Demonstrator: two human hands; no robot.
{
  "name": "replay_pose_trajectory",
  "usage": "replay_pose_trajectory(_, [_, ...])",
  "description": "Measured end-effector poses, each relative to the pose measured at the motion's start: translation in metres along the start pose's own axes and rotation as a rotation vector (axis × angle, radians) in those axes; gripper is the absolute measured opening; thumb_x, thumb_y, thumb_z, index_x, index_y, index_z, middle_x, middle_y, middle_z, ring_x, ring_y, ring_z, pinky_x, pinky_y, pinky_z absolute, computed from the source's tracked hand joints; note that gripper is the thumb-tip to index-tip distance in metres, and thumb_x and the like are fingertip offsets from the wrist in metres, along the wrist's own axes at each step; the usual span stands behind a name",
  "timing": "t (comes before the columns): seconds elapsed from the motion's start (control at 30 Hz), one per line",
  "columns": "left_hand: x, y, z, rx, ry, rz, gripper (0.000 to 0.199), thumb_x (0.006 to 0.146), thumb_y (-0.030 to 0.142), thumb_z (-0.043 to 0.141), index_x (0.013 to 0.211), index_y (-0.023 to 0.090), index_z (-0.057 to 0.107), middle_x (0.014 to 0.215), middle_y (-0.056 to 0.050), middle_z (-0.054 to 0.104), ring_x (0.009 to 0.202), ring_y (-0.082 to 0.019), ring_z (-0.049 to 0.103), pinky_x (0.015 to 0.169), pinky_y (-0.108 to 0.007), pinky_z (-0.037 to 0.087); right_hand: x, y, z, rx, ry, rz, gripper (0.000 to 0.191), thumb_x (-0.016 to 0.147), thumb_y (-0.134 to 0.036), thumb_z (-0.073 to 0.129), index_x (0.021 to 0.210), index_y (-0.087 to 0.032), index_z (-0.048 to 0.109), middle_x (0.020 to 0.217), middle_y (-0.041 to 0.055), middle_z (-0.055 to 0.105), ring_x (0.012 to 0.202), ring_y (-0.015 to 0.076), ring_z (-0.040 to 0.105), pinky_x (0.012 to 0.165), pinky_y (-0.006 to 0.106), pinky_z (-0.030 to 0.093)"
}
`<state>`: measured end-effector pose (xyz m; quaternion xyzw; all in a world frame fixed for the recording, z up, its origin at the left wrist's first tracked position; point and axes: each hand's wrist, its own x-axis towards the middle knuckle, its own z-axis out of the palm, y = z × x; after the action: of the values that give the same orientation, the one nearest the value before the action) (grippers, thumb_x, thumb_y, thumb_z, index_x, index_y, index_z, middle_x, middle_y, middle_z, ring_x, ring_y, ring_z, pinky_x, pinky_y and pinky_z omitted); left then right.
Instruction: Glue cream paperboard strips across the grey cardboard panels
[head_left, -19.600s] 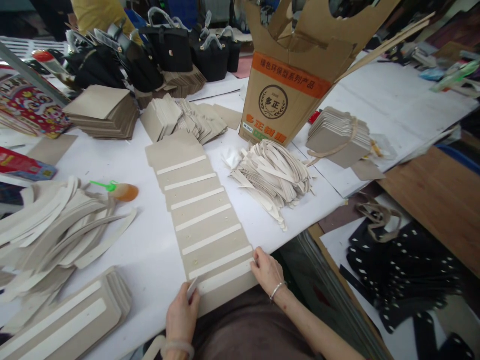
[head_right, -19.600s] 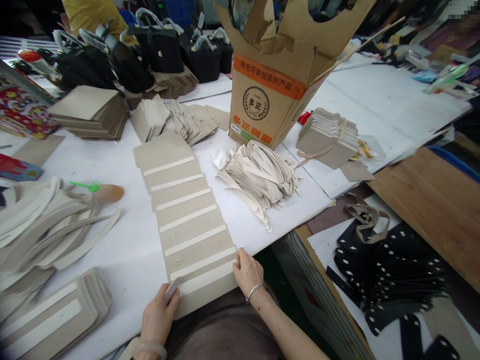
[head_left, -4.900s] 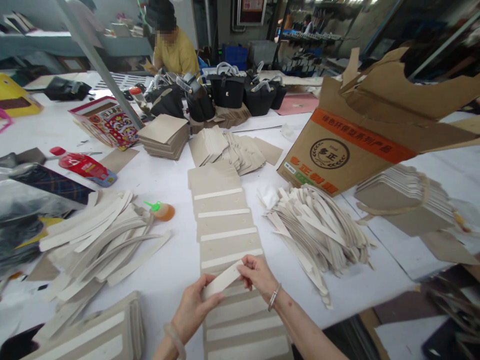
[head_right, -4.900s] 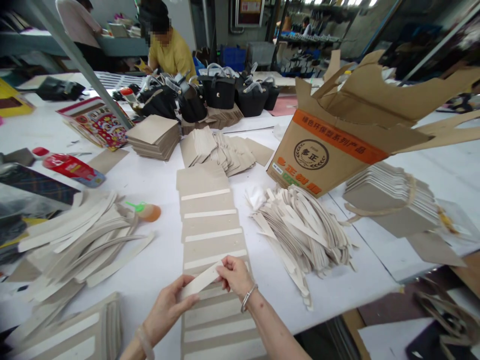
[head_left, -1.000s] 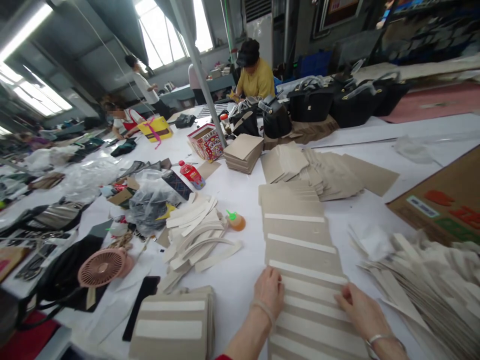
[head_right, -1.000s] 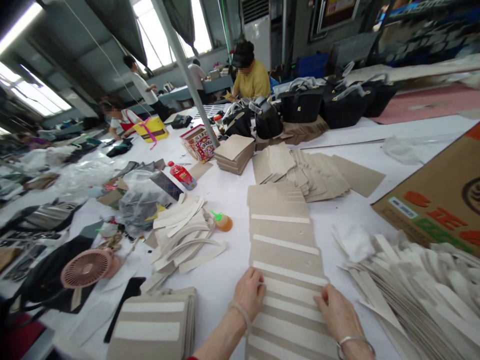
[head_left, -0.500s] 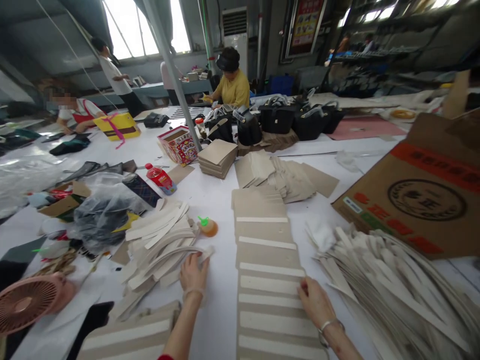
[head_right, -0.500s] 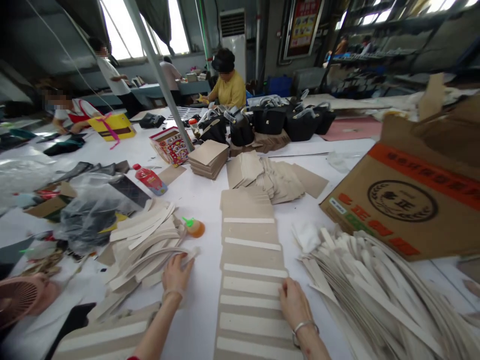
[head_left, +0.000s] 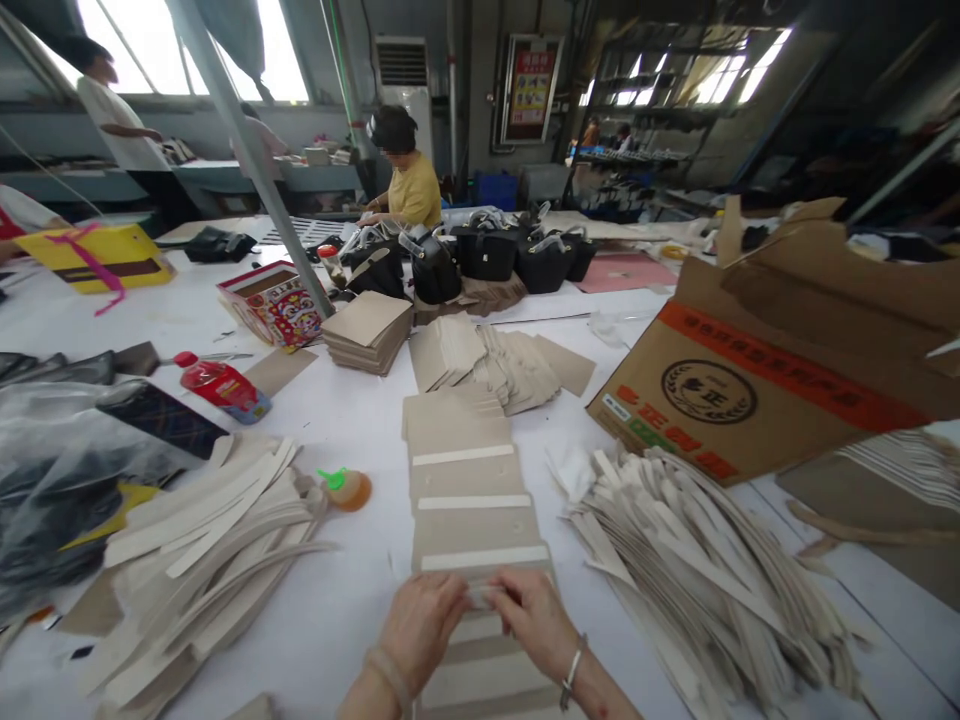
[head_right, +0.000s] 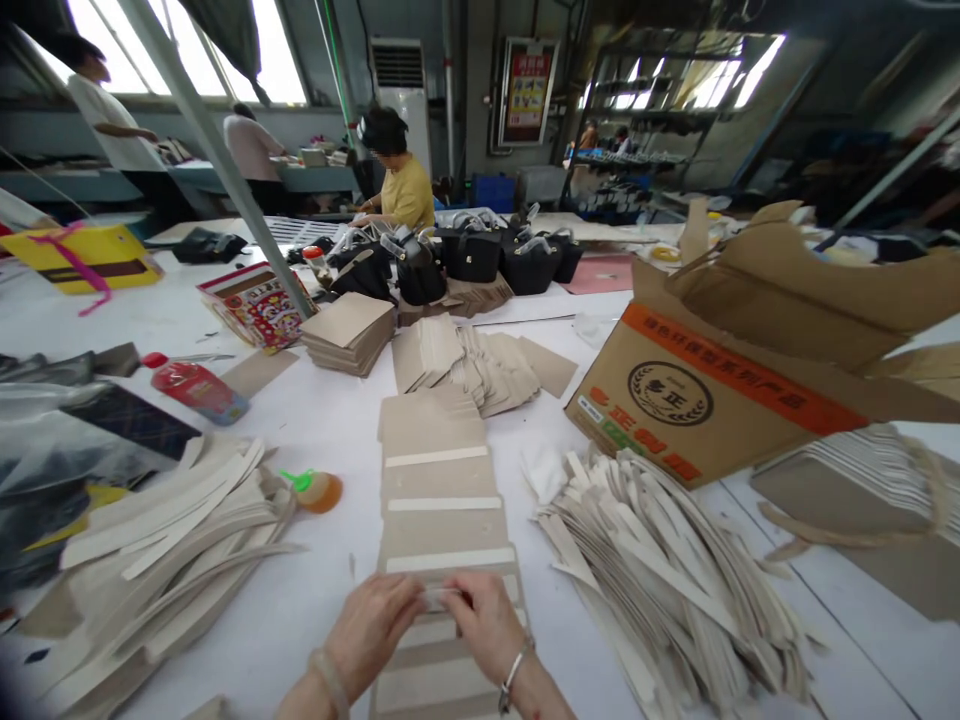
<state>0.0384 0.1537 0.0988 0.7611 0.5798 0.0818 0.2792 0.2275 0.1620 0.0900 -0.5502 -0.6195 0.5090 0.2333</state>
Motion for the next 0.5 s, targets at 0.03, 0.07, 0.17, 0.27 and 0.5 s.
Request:
replay_pose_trajectory(0.03, [0.003, 0.001, -0.001, -0.046, -0.024, -0.014, 0.014, 0.081, 0.031, 0.045, 0.075, 0.027, 0.057, 0.075, 0.003, 0.065, 0.074, -0.014, 0.058, 0.067, -0.023, 0.035, 0.002, 0.005, -0.002, 0.015, 0.008, 0.048, 0.017, 0.076, -0.026, 0.048, 0.067, -0.016, 0.058, 0.049, -0.0043, 0.052, 0.045, 0.0083, 0.047, 0.045, 0.018, 0.036])
replay_pose_trajectory(0.07, [0.005, -0.002, -0.002, -0.091, -0.043, -0.039, 0.014, 0.081, 0.031, 0.045, 0.076, 0.026, 0.057, 0.075, 0.002, 0.065, 0.074, -0.014, 0.058, 0.065, -0.023, 0.036, 0.005, 0.012, -0.006, 0.032, 0.034, 0.105, 0.022, 0.077, -0.029, 0.047, 0.061, -0.017, 0.055, 0.045, -0.0051, 0.049, 0.040, 0.0075, 0.044, 0.041, 0.017, 0.033])
replay_pose_trajectory(0.17, [0.012, -0.027, -0.010, -0.174, -0.057, -0.117, 0.018, 0.081, 0.033, 0.043, 0.074, 0.023, 0.057, 0.070, 0.002, 0.064, 0.068, -0.014, 0.058, 0.062, -0.022, 0.036, 0.015, 0.038, -0.024, 0.067, 0.121, 0.262, 0.022, 0.074, -0.035, 0.048, 0.060, -0.018, 0.047, 0.046, -0.0059, 0.050, 0.032, 0.0057, 0.038, 0.033, 0.017, 0.026])
replay_pose_trajectory(0.27, [0.020, -0.054, -0.011, -0.251, -0.046, -0.210, 0.025, 0.081, 0.039, 0.041, 0.068, 0.021, 0.052, 0.058, 0.003, 0.059, 0.058, -0.012, 0.055, 0.055, -0.021, 0.037, 0.030, 0.059, -0.040, 0.046, 0.144, 0.322, 0.021, 0.073, -0.034, 0.048, 0.060, -0.019, 0.043, 0.044, -0.0065, 0.050, 0.031, 0.0059, 0.038, 0.032, 0.016, 0.027])
replay_pose_trajectory(0.5, [0.048, -0.072, 0.012, -0.315, 0.072, -0.382, 0.031, 0.079, 0.046, 0.038, 0.062, 0.021, 0.046, 0.045, 0.007, 0.049, 0.046, -0.010, 0.048, 0.049, -0.020, 0.036, 0.062, 0.077, -0.049, -0.059, 0.216, 0.364, 0.016, 0.073, -0.026, 0.048, 0.059, -0.018, 0.047, 0.044, -0.0059, 0.053, 0.032, 0.0060, 0.041, 0.036, 0.016, 0.029])
